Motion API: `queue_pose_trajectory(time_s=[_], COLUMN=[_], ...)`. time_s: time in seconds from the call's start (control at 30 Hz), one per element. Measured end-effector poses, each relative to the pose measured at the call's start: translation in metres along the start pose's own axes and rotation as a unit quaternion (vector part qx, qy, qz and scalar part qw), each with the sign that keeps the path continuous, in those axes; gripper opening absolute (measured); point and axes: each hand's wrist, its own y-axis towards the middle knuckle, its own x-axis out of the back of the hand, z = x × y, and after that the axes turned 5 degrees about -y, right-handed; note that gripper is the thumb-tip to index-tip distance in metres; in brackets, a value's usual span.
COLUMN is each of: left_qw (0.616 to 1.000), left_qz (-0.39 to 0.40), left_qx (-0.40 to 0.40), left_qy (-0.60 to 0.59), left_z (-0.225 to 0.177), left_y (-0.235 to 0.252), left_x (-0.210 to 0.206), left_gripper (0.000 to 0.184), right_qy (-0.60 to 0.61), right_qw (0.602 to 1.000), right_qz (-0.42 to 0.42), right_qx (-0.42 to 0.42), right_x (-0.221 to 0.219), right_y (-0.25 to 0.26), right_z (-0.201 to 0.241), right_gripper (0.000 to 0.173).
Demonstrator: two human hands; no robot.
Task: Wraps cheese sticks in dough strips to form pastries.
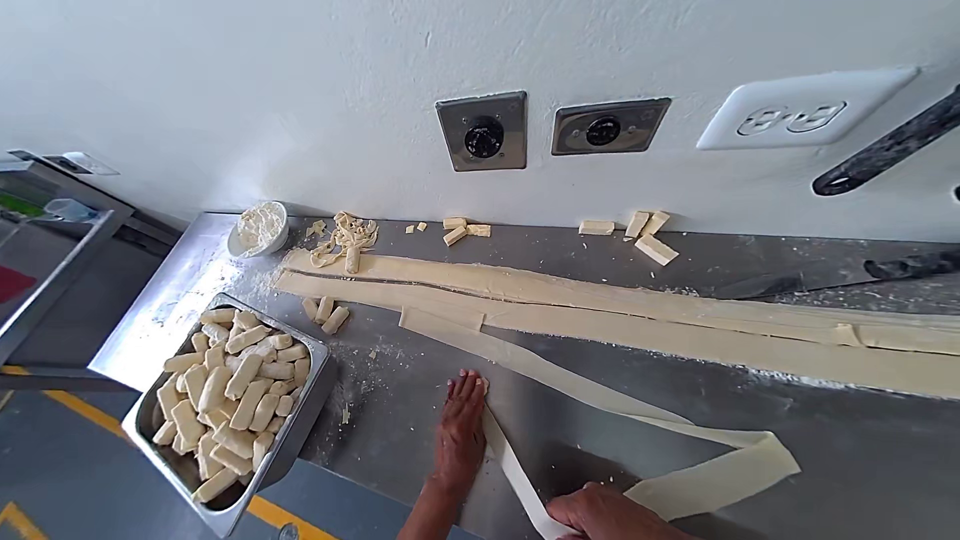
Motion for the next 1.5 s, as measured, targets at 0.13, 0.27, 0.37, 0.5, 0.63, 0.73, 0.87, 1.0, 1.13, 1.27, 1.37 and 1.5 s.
queue_pose_trajectory(time_s=[0.13,0.27,0.37,0.5,0.63,0.73,0.87,1.0,1.13,1.27,1.37,1.5], left_qw=[0.998,0.999,1.0,0.997,0.998,0.999,0.996,0.997,0.997,0.998,0.997,0.996], left_qz=[0.049,0.029,0.004,0.073,0.063,0.046,0.081,0.073,0.041,0.063,0.082,0.063], left_qx=[-0.001,0.023,0.012,-0.035,0.023,0.021,-0.02,0.023,0.054,0.0,-0.004,0.033], left_qy=[-0.045,-0.038,-0.009,0.004,-0.005,-0.013,0.02,-0.02,-0.042,0.02,-0.013,-0.059], left_z=[-0.005,-0.002,-0.005,-0.011,-0.008,-0.011,-0.015,-0.011,-0.025,-0.03,-0.029,-0.029], left_y=[-0.005,-0.006,-0.002,-0.009,-0.009,-0.008,-0.013,-0.013,-0.009,-0.008,-0.011,-0.013], left_x=[0.01,0.001,-0.004,0.001,-0.003,-0.009,-0.005,-0.002,-0.014,-0.018,-0.015,-0.022], left_gripper=[0.032,0.041,0.03,0.036,0.056,0.047,0.047,0.055,0.06,0.046,0.048,0.064], right_qy=[0.013,0.033,0.034,0.052,0.105,0.136,0.179,0.236,0.296,0.345,0.379,0.419], right_qw=[1.0,0.999,0.999,0.998,0.992,0.986,0.977,0.968,0.952,0.935,0.921,0.902], right_qz=[0.0,-0.015,-0.01,-0.004,-0.018,-0.036,-0.041,-0.033,-0.016,-0.014,-0.021,-0.026], right_qx=[-0.017,-0.004,-0.012,-0.037,-0.069,-0.085,-0.106,-0.081,-0.073,-0.082,-0.091,-0.101], right_x=[0.0,-0.004,-0.004,-0.001,-0.003,-0.006,-0.005,-0.011,-0.014,-0.015,-0.012,-0.011], right_y=[-0.003,0.001,0.0,-0.004,-0.003,-0.004,-0.008,-0.003,0.001,0.007,0.008,0.009], right_z=[-0.008,-0.009,-0.01,-0.015,-0.016,-0.02,-0.025,-0.03,-0.033,-0.035,-0.037,-0.041], right_gripper=[0.035,0.035,0.036,0.037,0.035,0.033,0.031,0.03,0.027,0.023,0.022,0.02])
